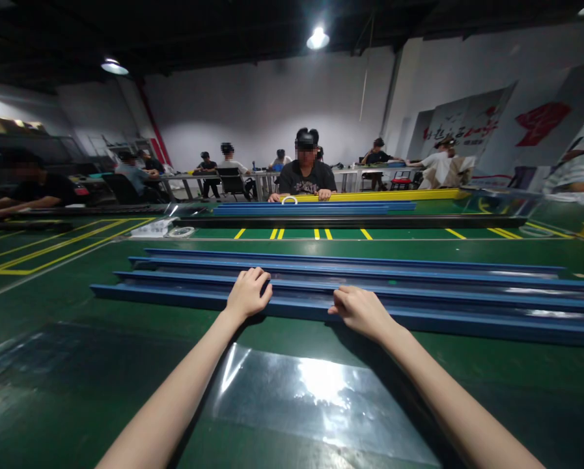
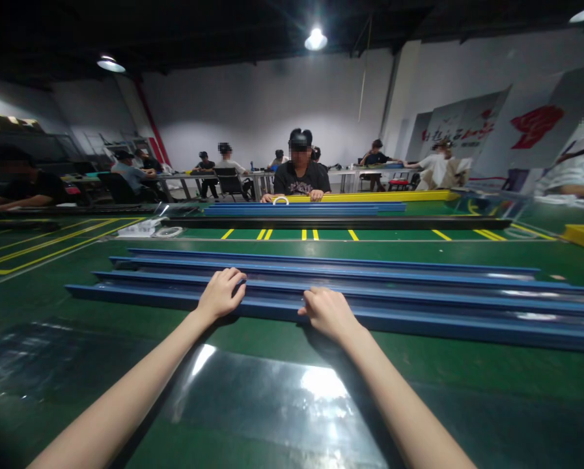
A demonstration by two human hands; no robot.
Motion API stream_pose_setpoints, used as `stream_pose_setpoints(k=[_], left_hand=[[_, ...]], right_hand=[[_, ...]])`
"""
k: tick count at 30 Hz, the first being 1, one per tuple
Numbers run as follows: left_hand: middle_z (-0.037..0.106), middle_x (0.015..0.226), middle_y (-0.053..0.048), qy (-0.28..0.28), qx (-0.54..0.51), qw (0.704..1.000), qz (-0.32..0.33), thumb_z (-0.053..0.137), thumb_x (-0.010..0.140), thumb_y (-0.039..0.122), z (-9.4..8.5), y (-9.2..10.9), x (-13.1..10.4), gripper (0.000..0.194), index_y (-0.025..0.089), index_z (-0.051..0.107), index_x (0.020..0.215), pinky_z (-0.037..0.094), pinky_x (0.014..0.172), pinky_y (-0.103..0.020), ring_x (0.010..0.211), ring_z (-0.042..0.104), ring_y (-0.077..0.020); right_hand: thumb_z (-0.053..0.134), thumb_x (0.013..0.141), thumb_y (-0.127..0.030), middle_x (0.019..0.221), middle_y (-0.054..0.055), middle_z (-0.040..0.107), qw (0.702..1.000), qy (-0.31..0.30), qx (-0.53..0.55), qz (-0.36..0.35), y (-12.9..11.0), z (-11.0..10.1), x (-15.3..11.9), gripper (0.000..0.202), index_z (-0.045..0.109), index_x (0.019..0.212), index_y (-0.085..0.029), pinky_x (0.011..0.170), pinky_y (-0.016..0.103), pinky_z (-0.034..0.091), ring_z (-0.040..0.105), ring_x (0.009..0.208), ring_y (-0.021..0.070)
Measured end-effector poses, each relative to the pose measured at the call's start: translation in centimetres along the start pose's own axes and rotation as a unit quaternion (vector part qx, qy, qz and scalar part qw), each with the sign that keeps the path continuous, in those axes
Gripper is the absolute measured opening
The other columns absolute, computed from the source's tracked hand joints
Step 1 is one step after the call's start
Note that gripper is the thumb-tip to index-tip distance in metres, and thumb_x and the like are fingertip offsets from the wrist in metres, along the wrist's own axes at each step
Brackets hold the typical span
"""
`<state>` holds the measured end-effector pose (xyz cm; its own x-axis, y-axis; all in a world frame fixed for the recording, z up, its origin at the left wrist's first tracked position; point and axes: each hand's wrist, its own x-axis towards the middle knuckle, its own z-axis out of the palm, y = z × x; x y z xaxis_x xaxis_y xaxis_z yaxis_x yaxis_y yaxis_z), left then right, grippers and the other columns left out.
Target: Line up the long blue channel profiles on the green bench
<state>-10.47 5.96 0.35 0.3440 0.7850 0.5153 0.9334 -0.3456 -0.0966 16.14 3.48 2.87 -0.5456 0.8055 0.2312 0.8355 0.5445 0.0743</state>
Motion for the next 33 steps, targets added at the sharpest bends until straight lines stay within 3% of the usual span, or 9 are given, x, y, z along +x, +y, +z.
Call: stream_pose_setpoints(k=[24, 29, 33], left_hand=[[0.057, 0.09, -0.007, -0.017, -0.005, 1.0, 0.001, 0.037, 0.079, 0.025, 2.3, -2.4, 2.6, 0.025, 0.017, 0.057, 0.091, 0.038, 0.074, -0.033, 0.084, 0.049, -0.02], [0.057, 0.089, -0.007, -0.027, -0.002, 1.0, 0.0, 0.039, 0.078, 0.024, 2.1, -2.3, 2.5, 0.023, 0.016, 0.057, 0.091, 0.038, 0.074, -0.032, 0.085, 0.048, -0.0202], [0.057, 0.086, -0.006, -0.057, 0.015, 0.998, 0.006, 0.041, 0.079, 0.028, 1.3, -2.3, 3.5, 0.021, 0.017, 0.058, 0.082, 0.039, 0.072, -0.032, 0.083, 0.049, -0.0193]], right_hand=[[0.038, 0.085, -0.026, 0.084, 0.008, 0.059, 1.0, -0.017, -0.014, 0.006, 0.6, 1.3, 3.7, 0.02, 0.054, 0.08, -0.016, 0.06, 0.026, 0.031, 0.053, 0.078, 0.0182], [0.04, 0.083, -0.028, 0.083, 0.005, 0.059, 1.0, -0.022, 0.016, -0.011, 1.0, 0.9, 4.0, 0.018, 0.054, 0.079, -0.017, 0.057, 0.025, 0.03, 0.054, 0.076, 0.0171], [0.04, 0.083, -0.039, 0.078, 0.002, 0.061, 0.993, -0.071, 0.092, -0.034, 2.4, 0.2, 4.8, 0.025, 0.055, 0.076, -0.019, 0.054, 0.023, 0.03, 0.054, 0.067, 0.0139]])
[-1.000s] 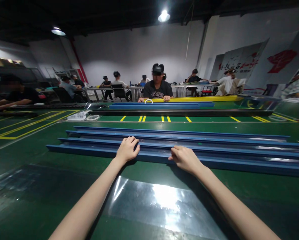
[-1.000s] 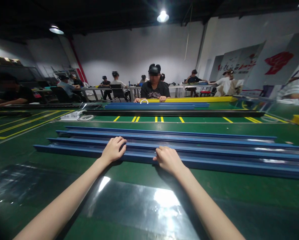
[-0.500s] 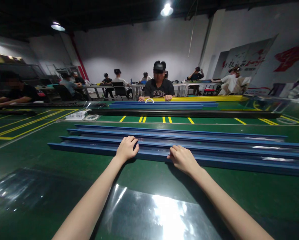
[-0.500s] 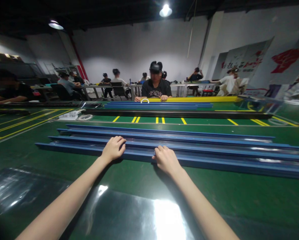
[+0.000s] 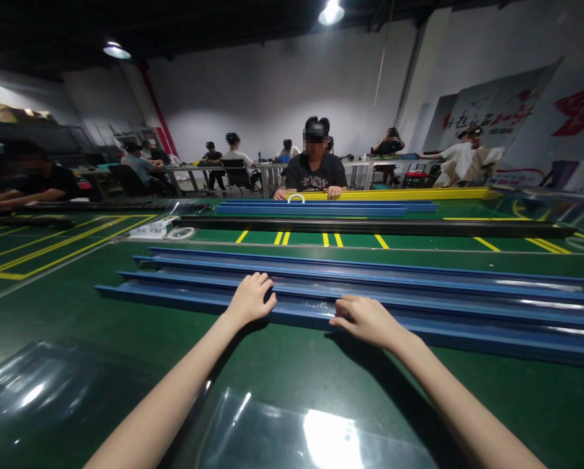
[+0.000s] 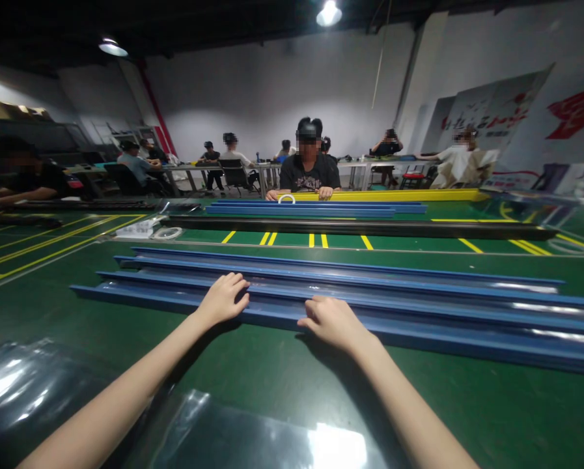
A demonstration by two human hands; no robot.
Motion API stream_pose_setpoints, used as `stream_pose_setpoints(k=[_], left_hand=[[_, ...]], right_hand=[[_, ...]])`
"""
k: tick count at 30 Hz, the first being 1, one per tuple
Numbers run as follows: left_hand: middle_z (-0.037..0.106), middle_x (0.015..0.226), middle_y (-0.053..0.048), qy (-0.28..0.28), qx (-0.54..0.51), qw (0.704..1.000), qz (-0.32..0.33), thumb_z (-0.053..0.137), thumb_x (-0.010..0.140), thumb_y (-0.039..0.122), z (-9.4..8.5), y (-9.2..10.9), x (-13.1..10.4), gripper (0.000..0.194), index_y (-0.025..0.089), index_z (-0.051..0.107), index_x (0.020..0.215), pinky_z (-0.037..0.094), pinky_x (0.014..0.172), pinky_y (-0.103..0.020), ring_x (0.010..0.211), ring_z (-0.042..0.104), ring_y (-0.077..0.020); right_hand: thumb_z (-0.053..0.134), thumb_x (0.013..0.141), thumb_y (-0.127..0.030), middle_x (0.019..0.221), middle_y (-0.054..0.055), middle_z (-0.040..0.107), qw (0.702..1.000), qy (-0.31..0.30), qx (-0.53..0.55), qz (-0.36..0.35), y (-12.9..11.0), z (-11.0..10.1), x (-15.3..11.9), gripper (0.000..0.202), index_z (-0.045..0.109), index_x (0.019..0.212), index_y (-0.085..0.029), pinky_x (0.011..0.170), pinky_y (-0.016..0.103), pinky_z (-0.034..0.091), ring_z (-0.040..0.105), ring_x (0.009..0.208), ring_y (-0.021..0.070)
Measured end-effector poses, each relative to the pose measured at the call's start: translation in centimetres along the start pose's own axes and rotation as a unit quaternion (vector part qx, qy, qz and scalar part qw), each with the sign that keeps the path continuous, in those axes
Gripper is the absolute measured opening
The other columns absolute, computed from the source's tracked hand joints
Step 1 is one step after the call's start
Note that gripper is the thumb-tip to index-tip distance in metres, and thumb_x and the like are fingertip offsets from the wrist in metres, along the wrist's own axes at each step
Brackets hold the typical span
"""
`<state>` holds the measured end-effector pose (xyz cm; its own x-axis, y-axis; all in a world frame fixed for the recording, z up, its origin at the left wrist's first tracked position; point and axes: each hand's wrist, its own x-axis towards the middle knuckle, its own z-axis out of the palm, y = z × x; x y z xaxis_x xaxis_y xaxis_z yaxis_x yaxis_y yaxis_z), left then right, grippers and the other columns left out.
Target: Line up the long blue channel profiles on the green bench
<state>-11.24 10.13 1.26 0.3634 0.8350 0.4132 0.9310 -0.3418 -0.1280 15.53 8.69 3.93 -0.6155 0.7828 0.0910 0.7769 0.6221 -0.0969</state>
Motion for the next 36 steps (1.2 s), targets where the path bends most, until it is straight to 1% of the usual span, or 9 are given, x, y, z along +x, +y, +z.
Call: stream_pose_setpoints(k=[2, 4, 7, 10, 17, 23, 27, 31, 36], left_hand=[[0.058, 0.08, -0.006, -0.024, 0.011, 1.0, 0.004, 0.038, 0.082, 0.032, -0.4, 0.0, 1.0, 0.027, 0.017, 0.058, 0.072, 0.039, 0.071, -0.032, 0.079, 0.051, -0.0188], [0.058, 0.083, -0.006, -0.024, 0.012, 1.0, 0.006, 0.034, 0.085, 0.032, -0.4, 0.3, 2.4, 0.031, 0.017, 0.059, 0.073, 0.039, 0.072, -0.033, 0.082, 0.051, -0.019], [0.058, 0.102, -0.006, -0.012, -0.031, 0.999, 0.014, 0.036, 0.084, 0.029, 0.5, 1.3, 4.8, 0.027, 0.017, 0.057, 0.096, 0.039, 0.081, -0.031, 0.095, 0.051, -0.0183], [0.049, 0.123, -0.007, -0.02, -0.071, 0.997, 0.019, 0.035, 0.085, 0.032, 1.9, 2.5, 7.3, 0.037, 0.015, 0.047, 0.117, 0.032, 0.095, -0.03, 0.114, 0.042, -0.0179], [0.033, 0.136, -0.003, -0.111, -0.12, 0.986, 0.021, 0.022, 0.088, 0.045, 4.8, 3.8, 9.9, 0.051, 0.017, 0.033, 0.13, 0.024, 0.102, -0.036, 0.126, 0.026, -0.0198], [0.032, 0.137, -0.003, -0.12, -0.123, 0.985, 0.024, 0.018, 0.088, 0.048, 5.5, 3.6, 10.0, 0.053, 0.02, 0.033, 0.13, 0.023, 0.103, -0.035, 0.126, 0.027, -0.0183], [0.045, 0.128, -0.003, -0.127, -0.116, 0.985, 0.011, 0.016, 0.087, 0.05, 4.8, 3.4, 11.4, 0.053, 0.022, 0.045, 0.122, 0.031, 0.097, -0.032, 0.118, 0.039, -0.0181], [0.061, 0.108, -0.004, -0.197, -0.1, 0.975, -0.021, 0.012, 0.084, 0.056, 3.7, 3.0, 13.4, 0.056, 0.03, 0.053, 0.113, 0.043, 0.078, -0.035, 0.1, 0.055, -0.0238], [0.066, 0.09, -0.012, -0.24, -0.066, 0.968, -0.034, 0.006, 0.082, 0.061, 3.4, 2.7, 15.0, 0.073, 0.019, 0.065, 0.093, 0.043, 0.07, -0.035, 0.09, 0.059, -0.0282]], right_hand=[[0.036, 0.084, -0.043, 0.076, 0.002, 0.061, 0.999, 0.004, 0.03, 0.01, 1.2, -0.4, 0.7, 0.031, 0.055, 0.077, -0.02, 0.055, 0.023, 0.033, 0.054, 0.067, 0.0136], [0.033, 0.085, -0.044, 0.082, 0.004, 0.061, 0.997, 0.062, 0.023, 0.042, 2.8, -0.4, 1.6, 0.034, 0.057, 0.08, -0.02, 0.061, 0.024, 0.037, 0.055, 0.077, 0.016], [0.03, 0.085, -0.043, 0.098, 0.008, 0.061, 0.988, 0.136, 0.001, 0.079, 5.6, 0.4, 3.2, 0.038, 0.058, 0.093, -0.018, 0.077, 0.03, 0.039, 0.052, 0.094, 0.0196], [0.031, 0.085, -0.045, 0.118, 0.013, 0.053, 0.984, 0.149, -0.026, 0.09, 7.7, 1.8, 4.9, 0.047, 0.052, 0.112, -0.013, 0.089, 0.034, 0.035, 0.046, 0.109, 0.0227], [0.025, 0.085, -0.049, 0.127, 0.012, 0.045, 0.99, 0.083, -0.048, 0.099, 8.6, 4.0, 7.0, 0.059, 0.043, 0.124, -0.009, 0.098, 0.039, 0.028, 0.038, 0.118, 0.0239], [0.024, 0.083, -0.054, 0.124, 0.014, 0.048, 0.993, 0.077, -0.05, 0.068, 9.2, 3.7, 7.2, 0.062, 0.046, 0.121, -0.01, 0.094, 0.035, 0.032, 0.042, 0.115, 0.0238], [0.021, 0.081, -0.059, 0.121, 0.013, 0.052, 0.995, 0.041, -0.036, 0.083, 9.5, 2.5, 7.9, 0.064, 0.049, 0.117, -0.014, 0.088, 0.035, 0.036, 0.047, 0.11, 0.0245], [0.015, 0.076, -0.068, 0.108, 0.012, 0.06, 0.988, -0.033, -0.017, 0.15, 9.8, 1.0, 9.3, 0.071, 0.053, 0.111, -0.019, 0.074, 0.038, 0.041, 0.055, 0.096, 0.0284], [0.011, 0.068, -0.076, 0.096, 0.016, 0.064, 0.981, -0.092, -0.01, 0.17, 10.5, 0.2, 10.8, 0.084, 0.06, 0.102, -0.017, 0.069, 0.037, 0.04, 0.058, 0.089, 0.0302]])
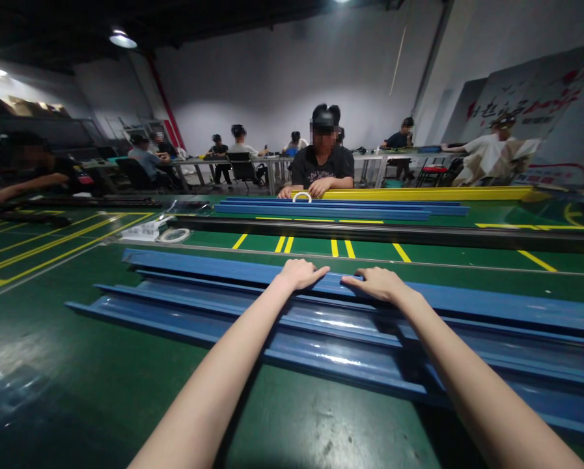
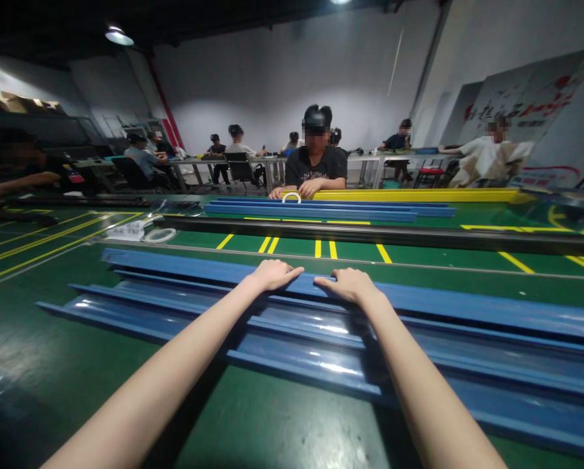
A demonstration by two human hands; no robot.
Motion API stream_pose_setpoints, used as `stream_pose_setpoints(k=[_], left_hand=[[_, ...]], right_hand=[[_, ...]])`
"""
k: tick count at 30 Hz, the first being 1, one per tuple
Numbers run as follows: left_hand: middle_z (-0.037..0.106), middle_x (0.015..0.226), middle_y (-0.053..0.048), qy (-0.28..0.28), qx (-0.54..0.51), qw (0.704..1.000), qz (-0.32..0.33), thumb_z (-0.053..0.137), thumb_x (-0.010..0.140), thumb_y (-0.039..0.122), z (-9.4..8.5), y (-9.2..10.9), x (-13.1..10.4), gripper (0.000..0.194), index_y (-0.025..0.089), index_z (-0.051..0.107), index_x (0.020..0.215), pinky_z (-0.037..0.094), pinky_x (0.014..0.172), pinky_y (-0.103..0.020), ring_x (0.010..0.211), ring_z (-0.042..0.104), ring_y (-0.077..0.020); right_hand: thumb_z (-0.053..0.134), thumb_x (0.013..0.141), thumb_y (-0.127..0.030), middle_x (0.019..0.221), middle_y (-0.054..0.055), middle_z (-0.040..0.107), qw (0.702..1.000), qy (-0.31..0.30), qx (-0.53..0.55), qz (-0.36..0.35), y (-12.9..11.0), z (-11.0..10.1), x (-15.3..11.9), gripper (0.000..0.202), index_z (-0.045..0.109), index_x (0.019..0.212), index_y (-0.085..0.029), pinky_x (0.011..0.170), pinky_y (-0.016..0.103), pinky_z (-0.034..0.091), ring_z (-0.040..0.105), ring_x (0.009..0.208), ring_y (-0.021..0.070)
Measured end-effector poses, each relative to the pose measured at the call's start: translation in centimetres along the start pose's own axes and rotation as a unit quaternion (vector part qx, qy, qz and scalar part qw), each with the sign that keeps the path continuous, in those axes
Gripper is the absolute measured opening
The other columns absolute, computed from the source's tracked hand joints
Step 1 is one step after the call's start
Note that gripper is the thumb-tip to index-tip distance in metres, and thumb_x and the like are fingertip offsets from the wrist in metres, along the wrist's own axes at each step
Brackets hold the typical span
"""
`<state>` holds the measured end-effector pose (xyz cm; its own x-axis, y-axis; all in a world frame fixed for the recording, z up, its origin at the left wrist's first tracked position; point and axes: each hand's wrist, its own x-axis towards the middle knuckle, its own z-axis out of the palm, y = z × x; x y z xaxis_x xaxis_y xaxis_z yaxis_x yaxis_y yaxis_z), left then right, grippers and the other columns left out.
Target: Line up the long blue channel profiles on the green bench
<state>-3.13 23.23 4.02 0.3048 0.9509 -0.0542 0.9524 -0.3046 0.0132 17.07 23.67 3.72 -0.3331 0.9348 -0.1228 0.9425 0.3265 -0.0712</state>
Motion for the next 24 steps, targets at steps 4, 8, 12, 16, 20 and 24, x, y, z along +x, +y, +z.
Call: stream_pose_setpoints(k=[4, 8, 12, 16, 20, 24], left_hand=[[0.066, 0.08, -0.014, 0.056, 0.057, 0.997, 0.0, 0.008, 0.085, 0.055, 0.7, 0.1, 0.4, 0.072, 0.015, 0.068, 0.08, 0.042, 0.065, -0.032, 0.083, 0.061, -0.0264], [0.066, 0.079, -0.015, 0.086, 0.09, 0.992, 0.03, 0.014, 0.088, 0.044, 1.2, 0.5, -0.2, 0.062, 0.013, 0.067, 0.08, 0.04, 0.062, -0.031, 0.08, 0.062, -0.0257], [0.066, 0.081, -0.015, 0.111, 0.107, 0.986, 0.059, 0.017, 0.088, 0.04, -0.1, 0.8, -1.1, 0.057, 0.011, 0.065, 0.085, 0.039, 0.062, -0.032, 0.08, 0.061, -0.0259], [0.066, 0.081, -0.015, 0.166, 0.129, 0.976, 0.066, 0.017, 0.089, 0.039, -2.5, 0.9, -2.1, 0.056, 0.011, 0.065, 0.085, 0.038, 0.06, -0.031, 0.077, 0.062, -0.0257], [0.066, 0.079, -0.015, 0.205, 0.139, 0.966, 0.073, 0.015, 0.089, 0.04, -4.5, 1.3, -3.9, 0.056, 0.011, 0.064, 0.086, 0.037, 0.059, -0.029, 0.075, 0.062, -0.0243], [0.066, 0.077, -0.014, 0.23, 0.145, 0.959, 0.078, 0.014, 0.088, 0.042, -5.6, 2.0, -6.5, 0.058, 0.012, 0.064, 0.084, 0.036, 0.057, -0.027, 0.072, 0.062, -0.0234]], right_hand=[[0.008, 0.07, -0.075, 0.085, 0.015, 0.066, 0.998, 0.042, -0.044, -0.004, -0.1, 0.4, -0.1, 0.083, 0.063, 0.094, -0.017, 0.064, 0.034, 0.04, 0.06, 0.082, 0.0282], [0.008, 0.075, -0.069, 0.08, 0.014, 0.066, 0.988, 0.082, -0.126, -0.038, -0.5, 0.7, -0.9, 0.077, 0.064, 0.086, -0.016, 0.061, 0.032, 0.038, 0.061, 0.076, 0.0269], [0.01, 0.078, -0.066, 0.081, 0.015, 0.066, 0.979, 0.107, -0.164, -0.053, -0.6, -0.4, -1.9, 0.074, 0.063, 0.088, -0.015, 0.062, 0.03, 0.036, 0.061, 0.075, 0.0248], [0.01, 0.077, -0.067, 0.087, 0.015, 0.066, 0.971, 0.151, -0.182, -0.041, -0.8, -2.7, -3.2, 0.074, 0.062, 0.089, -0.015, 0.06, 0.028, 0.034, 0.061, 0.076, 0.0241], [0.013, 0.077, -0.068, 0.086, 0.015, 0.066, 0.968, 0.172, -0.182, -0.026, -1.6, -4.6, -5.3, 0.072, 0.061, 0.089, -0.015, 0.059, 0.027, 0.032, 0.061, 0.076, 0.0232], [0.013, 0.075, -0.069, 0.083, 0.015, 0.066, 0.963, 0.198, -0.184, -0.012, -2.7, -5.6, -8.2, 0.074, 0.062, 0.088, -0.015, 0.058, 0.027, 0.03, 0.06, 0.074, 0.0234]])
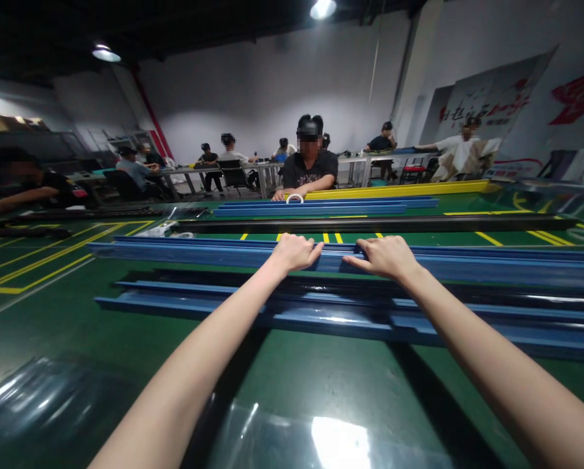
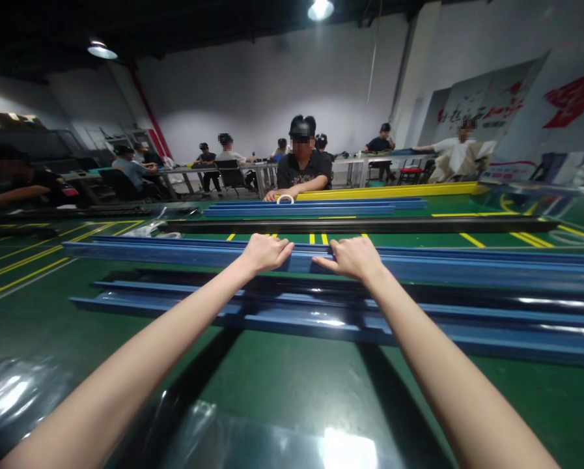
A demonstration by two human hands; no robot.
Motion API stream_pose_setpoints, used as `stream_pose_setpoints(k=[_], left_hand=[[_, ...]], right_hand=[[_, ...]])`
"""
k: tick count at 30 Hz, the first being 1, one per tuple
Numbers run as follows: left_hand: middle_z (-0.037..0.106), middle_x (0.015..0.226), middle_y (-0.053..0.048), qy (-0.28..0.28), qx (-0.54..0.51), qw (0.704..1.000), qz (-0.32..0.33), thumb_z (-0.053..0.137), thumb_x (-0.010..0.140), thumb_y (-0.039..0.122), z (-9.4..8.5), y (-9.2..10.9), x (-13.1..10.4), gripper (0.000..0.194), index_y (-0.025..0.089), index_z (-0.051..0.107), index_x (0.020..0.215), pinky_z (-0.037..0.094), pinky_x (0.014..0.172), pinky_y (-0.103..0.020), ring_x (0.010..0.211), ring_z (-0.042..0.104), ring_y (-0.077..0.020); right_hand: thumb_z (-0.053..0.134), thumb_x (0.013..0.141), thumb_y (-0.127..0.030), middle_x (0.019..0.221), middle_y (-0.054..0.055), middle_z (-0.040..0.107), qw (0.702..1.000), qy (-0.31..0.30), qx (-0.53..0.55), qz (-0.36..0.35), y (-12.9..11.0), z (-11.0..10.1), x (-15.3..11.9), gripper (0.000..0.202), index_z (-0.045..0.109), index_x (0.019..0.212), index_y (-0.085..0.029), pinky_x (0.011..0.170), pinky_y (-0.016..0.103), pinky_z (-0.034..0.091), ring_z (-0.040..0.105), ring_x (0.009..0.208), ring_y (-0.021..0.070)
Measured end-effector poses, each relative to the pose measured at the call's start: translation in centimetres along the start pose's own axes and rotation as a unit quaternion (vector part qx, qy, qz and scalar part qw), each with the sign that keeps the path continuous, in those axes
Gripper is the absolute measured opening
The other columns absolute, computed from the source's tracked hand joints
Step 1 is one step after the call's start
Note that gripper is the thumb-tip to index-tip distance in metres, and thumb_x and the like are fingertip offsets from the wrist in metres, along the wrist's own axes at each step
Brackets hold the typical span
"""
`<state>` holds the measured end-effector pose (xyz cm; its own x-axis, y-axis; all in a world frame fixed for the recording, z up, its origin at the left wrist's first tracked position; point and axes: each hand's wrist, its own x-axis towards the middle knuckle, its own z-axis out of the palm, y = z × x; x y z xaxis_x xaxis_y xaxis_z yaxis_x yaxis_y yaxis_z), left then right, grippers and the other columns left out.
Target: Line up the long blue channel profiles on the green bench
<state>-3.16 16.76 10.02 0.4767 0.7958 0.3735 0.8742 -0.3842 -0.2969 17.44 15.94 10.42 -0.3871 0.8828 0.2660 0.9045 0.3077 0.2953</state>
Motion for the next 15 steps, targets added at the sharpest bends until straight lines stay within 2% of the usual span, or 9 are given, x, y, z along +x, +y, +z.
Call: stream_pose_setpoints(k=[7, 15], left_hand=[[0.066, 0.075, -0.013, 0.038, -0.002, 0.999, 0.008, 0.017, 0.088, 0.042, -2.9, 1.4, -4.8, 0.055, 0.012, 0.063, 0.081, 0.037, 0.055, -0.028, 0.069, 0.062, -0.0233], [0.064, 0.07, -0.011, 0.05, -0.021, 0.998, 0.023, 0.023, 0.086, 0.029, -3.3, 3.7, -11.2, 0.042, 0.012, 0.06, 0.078, 0.039, 0.054, -0.028, 0.064, 0.061, -0.0208]], right_hand=[[0.012, 0.075, -0.07, 0.081, 0.014, 0.066, 0.999, 0.032, -0.01, -0.013, -2.1, -2.7, -4.9, 0.073, 0.06, 0.086, -0.016, 0.056, 0.027, 0.029, 0.06, 0.071, 0.0233], [0.014, 0.076, -0.069, 0.08, 0.012, 0.066, 0.998, 0.048, 0.002, -0.041, -5.0, -2.8, -10.5, 0.07, 0.059, 0.082, -0.016, 0.057, 0.028, 0.031, 0.06, 0.069, 0.0214]])
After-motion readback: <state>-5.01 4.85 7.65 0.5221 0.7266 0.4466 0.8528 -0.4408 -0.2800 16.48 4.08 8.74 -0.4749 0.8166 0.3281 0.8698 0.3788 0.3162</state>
